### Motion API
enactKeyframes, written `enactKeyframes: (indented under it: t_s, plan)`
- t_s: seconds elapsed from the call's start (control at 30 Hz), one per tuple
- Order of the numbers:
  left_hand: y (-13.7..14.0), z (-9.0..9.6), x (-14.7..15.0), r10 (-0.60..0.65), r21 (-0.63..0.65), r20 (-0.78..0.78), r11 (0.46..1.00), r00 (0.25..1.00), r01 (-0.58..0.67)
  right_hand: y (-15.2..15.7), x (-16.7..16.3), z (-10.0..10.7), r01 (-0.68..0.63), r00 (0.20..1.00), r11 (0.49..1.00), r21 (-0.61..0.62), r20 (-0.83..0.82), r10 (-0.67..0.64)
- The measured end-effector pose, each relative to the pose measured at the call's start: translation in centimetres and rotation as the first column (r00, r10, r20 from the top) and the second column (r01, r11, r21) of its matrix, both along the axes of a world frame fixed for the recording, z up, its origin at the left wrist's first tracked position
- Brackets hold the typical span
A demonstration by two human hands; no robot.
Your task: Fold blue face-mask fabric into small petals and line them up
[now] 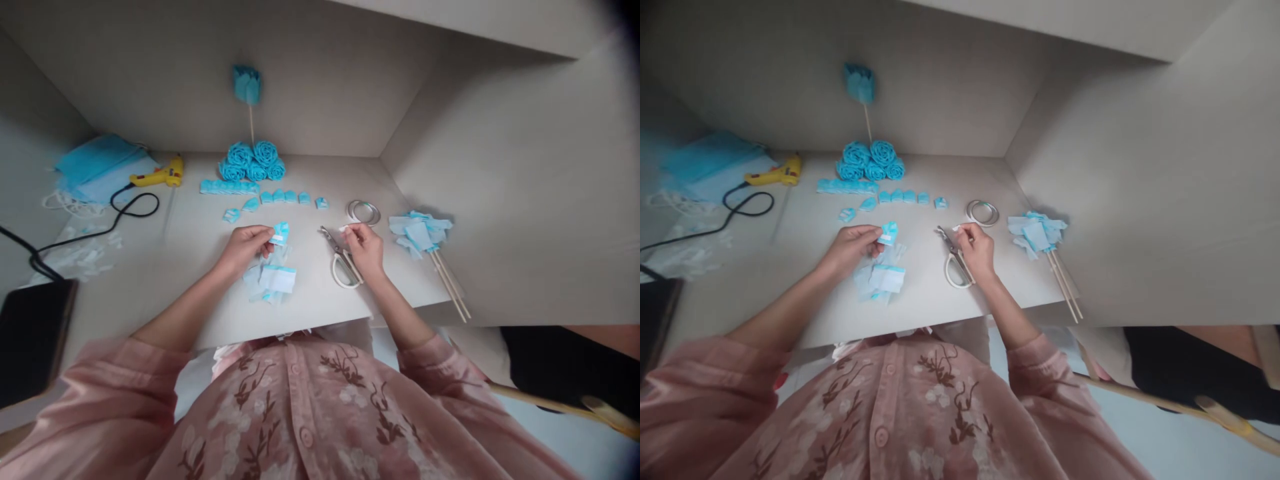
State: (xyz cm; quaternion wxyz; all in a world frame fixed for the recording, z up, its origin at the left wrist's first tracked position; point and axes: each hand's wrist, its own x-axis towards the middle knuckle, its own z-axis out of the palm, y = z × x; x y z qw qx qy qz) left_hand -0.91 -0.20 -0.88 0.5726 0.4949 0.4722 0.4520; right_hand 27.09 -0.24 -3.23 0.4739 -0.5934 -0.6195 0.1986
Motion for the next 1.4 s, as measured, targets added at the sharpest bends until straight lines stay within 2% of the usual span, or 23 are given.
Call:
enactKeyframes:
  t_s: [0.13, 0.23, 0.33, 0.47, 0.6, 0.77, 0.87, 0.97, 1.13, 1.3, 1.4]
  plan:
    - [-0.1, 0.4, 0.1, -0.023, -0.01, 0.019, 1.0, 1.0, 0.023, -1.2, -2.5, 2.2, -0.139, 0.989, 0.985, 0.099, -0.042, 0.143]
    - [-0.1, 0.7, 0.2, -0.033, 0.003, 0.018, 0.999, 0.999, 0.033, -0.9, -5.0, 4.0, -0.275, 0.933, 0.959, 0.069, -0.223, 0.284]
    - [-0.1, 0.6, 0.3, -0.046, 0.029, -0.001, 0.999, 0.999, 0.046, 0.3, -7.2, 4.8, -0.438, 0.835, 0.899, 0.003, -0.37, 0.408]
    - [0.0, 0.3, 0.3, -0.049, 0.047, -0.01, 0.998, 0.999, 0.049, 1.7, -9.4, 4.4, -0.578, 0.746, 0.814, -0.045, -0.433, 0.506]
    - [-0.1, 0.3, 0.3, -0.068, 0.062, -0.011, 0.996, 0.998, 0.069, 2.3, -10.5, 3.9, -0.564, 0.755, 0.825, -0.04, -0.43, 0.496]
    - [-0.3, 0.7, 0.5, -0.094, 0.016, 0.113, 0.996, 0.989, 0.093, 2.4, -10.7, 3.8, -0.527, 0.765, 0.849, -0.035, -0.454, 0.456]
    - [-0.3, 0.7, 0.5, -0.146, 0.007, 0.027, 0.989, 0.989, 0.146, 2.3, -10.7, 3.7, -0.532, 0.754, 0.847, -0.027, -0.47, 0.459]
    - [-0.2, 0.6, 0.5, -0.133, 0.003, -0.068, 0.991, 0.989, 0.134, 2.2, -10.3, 3.5, -0.517, 0.766, 0.856, -0.02, -0.458, 0.452]
    - [0.0, 0.5, 0.4, -0.059, 0.007, -0.081, 0.998, 0.995, 0.06, 2.3, -8.9, 3.2, -0.41, 0.816, 0.911, 0.036, -0.431, 0.384]
    - [0.1, 0.4, 0.3, -0.042, 0.014, -0.086, 0.999, 0.995, 0.043, 1.9, -8.6, 3.4, -0.442, 0.807, 0.895, 0.065, -0.407, 0.428]
    - [0.0, 0.6, 0.2, -0.038, 0.023, -0.066, 0.999, 0.997, 0.04, 1.6, -8.5, 3.7, -0.443, 0.839, 0.889, 0.116, -0.297, 0.456]
